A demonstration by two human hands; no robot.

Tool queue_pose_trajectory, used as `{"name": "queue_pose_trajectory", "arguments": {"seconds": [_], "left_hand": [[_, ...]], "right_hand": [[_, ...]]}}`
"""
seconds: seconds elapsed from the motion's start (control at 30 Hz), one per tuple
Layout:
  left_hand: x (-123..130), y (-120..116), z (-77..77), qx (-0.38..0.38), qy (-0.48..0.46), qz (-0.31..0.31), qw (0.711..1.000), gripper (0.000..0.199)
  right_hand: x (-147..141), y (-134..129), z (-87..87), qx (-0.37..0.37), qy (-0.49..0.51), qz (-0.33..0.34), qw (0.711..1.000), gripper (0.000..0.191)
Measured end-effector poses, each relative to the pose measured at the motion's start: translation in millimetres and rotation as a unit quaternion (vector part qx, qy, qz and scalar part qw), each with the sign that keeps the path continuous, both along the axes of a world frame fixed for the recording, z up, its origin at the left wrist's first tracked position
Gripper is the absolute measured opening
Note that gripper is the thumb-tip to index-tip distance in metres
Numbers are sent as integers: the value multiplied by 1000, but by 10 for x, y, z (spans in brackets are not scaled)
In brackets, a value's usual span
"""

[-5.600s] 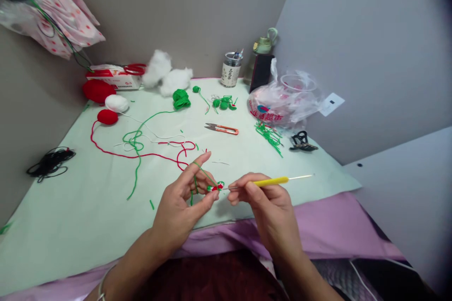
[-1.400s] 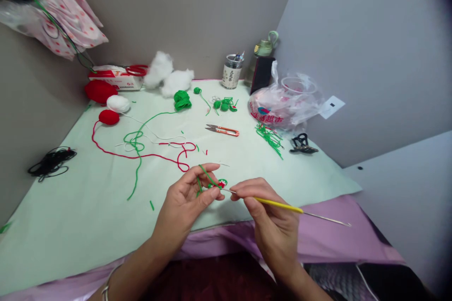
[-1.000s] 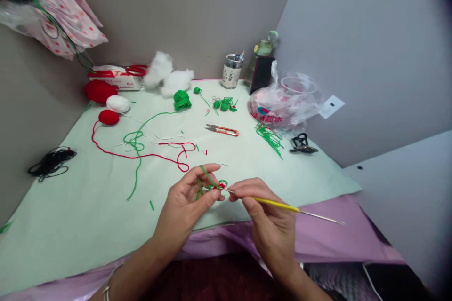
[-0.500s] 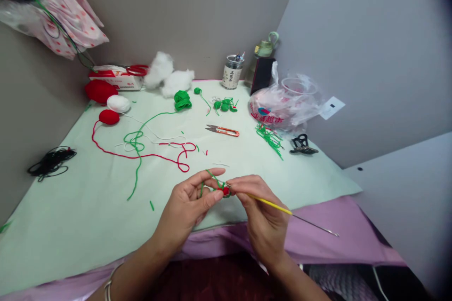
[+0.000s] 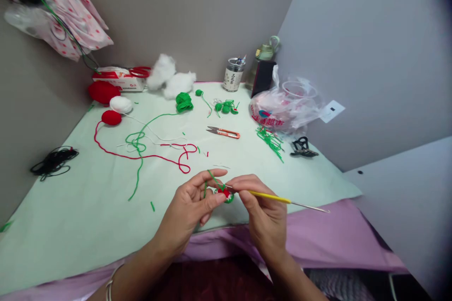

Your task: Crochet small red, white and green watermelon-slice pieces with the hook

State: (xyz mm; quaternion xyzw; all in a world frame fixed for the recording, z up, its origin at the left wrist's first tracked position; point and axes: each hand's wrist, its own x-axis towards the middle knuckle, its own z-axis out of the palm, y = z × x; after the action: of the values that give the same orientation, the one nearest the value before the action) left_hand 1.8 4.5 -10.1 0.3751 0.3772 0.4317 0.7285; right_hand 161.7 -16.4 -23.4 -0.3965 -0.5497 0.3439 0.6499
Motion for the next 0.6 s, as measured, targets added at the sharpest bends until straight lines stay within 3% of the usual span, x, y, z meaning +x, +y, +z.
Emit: {"name": "queue_pose_trajectory", "arguments": {"seconds": [0.33, 0.47, 0.6], "left_hand": [[-12, 39, 53, -12, -1, 10, 1000, 84], [-38, 57, 56, -18, 7, 0, 1000, 89], [-47, 61, 48, -27, -8, -19, 999, 77]], "right_hand": [[7, -15, 1, -1, 2, 11, 1000, 16], [28, -16, 7, 6, -11, 22, 1000, 17], [28, -30, 12, 22, -48, -1, 999, 22]]}}
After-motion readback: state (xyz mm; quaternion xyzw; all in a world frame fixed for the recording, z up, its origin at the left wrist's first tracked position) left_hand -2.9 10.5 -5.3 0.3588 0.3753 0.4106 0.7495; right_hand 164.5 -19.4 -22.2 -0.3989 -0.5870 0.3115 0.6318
